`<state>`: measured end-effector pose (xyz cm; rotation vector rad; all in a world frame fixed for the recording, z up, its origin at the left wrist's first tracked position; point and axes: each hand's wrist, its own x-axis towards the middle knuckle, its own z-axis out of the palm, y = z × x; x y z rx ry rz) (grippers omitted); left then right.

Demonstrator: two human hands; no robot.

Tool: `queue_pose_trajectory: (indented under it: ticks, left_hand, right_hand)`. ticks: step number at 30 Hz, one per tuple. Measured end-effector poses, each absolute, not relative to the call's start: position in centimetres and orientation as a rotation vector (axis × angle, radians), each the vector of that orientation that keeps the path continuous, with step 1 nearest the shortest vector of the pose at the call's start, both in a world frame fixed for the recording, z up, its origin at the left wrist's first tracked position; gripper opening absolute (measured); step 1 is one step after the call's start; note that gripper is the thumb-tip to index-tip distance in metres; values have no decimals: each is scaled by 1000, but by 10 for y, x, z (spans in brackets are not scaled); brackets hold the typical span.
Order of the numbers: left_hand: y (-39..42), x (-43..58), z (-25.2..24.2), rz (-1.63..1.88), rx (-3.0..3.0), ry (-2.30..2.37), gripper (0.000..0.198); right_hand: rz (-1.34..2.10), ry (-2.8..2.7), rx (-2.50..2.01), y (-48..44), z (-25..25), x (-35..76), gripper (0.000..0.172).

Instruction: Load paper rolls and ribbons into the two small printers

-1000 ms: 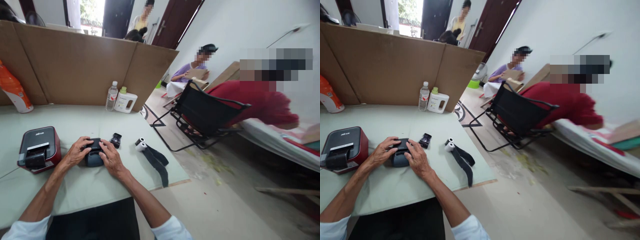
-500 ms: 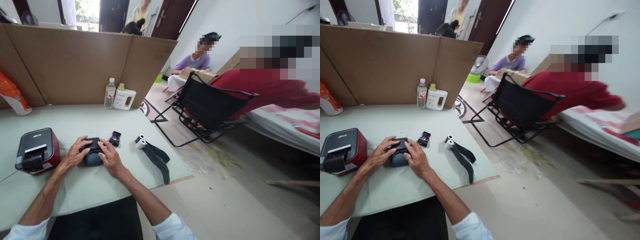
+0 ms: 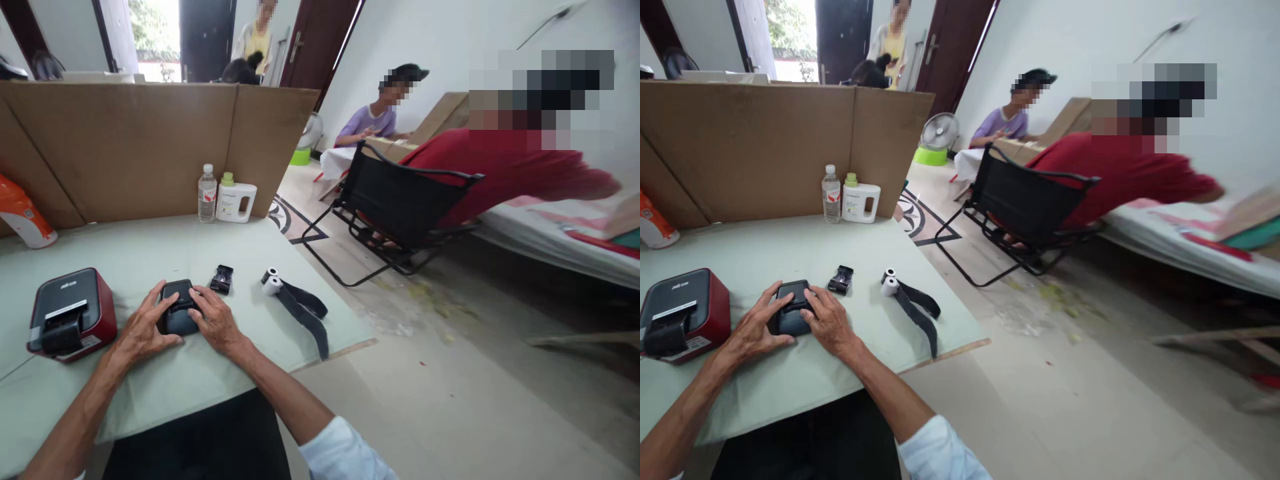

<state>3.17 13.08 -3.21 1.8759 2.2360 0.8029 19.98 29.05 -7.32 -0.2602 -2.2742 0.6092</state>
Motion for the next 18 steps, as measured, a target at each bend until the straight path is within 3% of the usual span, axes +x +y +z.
queue_pose_trajectory:
  ticks: [9, 18]
  left_hand:
    - [130, 36, -25, 742, 1939, 2270, 85]
    - [129, 41, -19, 713, 1899, 2333, 98]
  right_hand:
    - [607, -2277, -301, 284, -75, 196, 45]
    - [607, -2262, -266, 284, -72, 194, 47]
